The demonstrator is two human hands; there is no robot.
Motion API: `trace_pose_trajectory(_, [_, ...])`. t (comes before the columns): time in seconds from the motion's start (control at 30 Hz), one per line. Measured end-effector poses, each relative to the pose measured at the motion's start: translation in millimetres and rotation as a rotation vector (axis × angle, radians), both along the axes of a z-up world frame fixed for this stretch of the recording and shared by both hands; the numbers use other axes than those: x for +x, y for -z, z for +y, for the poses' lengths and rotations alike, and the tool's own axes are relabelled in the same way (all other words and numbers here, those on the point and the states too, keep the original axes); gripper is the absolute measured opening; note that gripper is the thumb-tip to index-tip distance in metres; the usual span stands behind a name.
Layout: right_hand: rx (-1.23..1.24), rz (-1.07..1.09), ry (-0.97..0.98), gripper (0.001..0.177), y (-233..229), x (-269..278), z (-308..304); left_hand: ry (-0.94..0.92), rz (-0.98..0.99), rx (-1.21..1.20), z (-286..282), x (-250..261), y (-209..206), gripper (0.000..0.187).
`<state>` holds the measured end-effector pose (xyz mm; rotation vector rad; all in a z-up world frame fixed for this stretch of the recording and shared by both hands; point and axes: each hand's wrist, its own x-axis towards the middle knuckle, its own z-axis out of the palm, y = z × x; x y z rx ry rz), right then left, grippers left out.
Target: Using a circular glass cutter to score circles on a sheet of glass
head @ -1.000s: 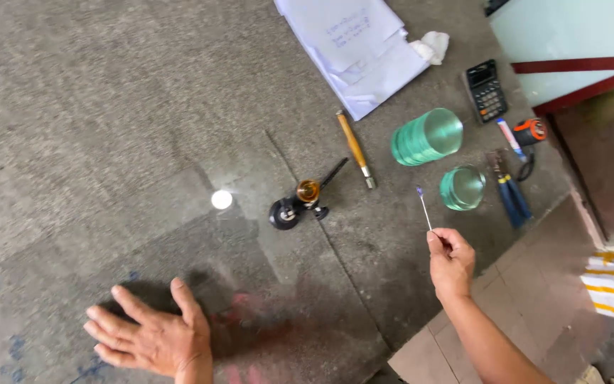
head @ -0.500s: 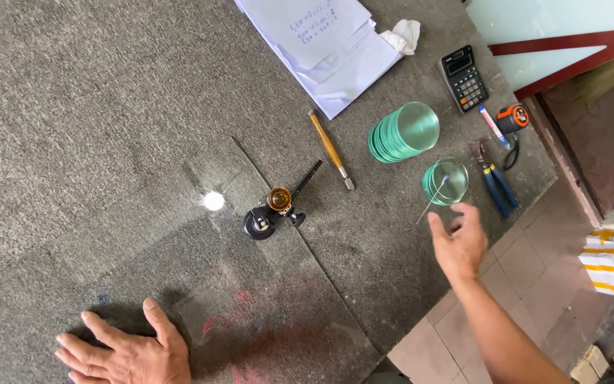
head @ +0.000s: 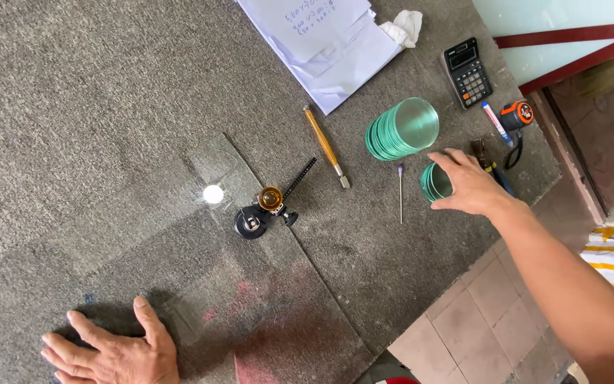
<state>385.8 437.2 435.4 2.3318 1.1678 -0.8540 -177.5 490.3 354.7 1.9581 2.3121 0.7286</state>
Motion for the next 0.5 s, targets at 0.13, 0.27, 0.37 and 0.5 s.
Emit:
trace_pose_trajectory(0.13, [0.043,-0.038,-0.069,0.102,13,12,-15,-0.003,0.028,0.012,-1,-1,4,0.088])
trace_pose_trajectory(0.27, [0.168,-0.009,-0.116,0.109,5,14,-25,-0.081,0.077,-0.062,-2,5,6,0.091])
trace_pose_trajectory(0.37, [0.468,-0.139,-0.218,0.094,4,-15,-38,-0.155,0.108,-0.052,3,-5,19,0.090])
trace_pose_trajectory(0.5, [0.832,-0.065,-0.137,0.037,-7,-91,-40,-0.192,0.071,-0.134,2,-3,19,0.092])
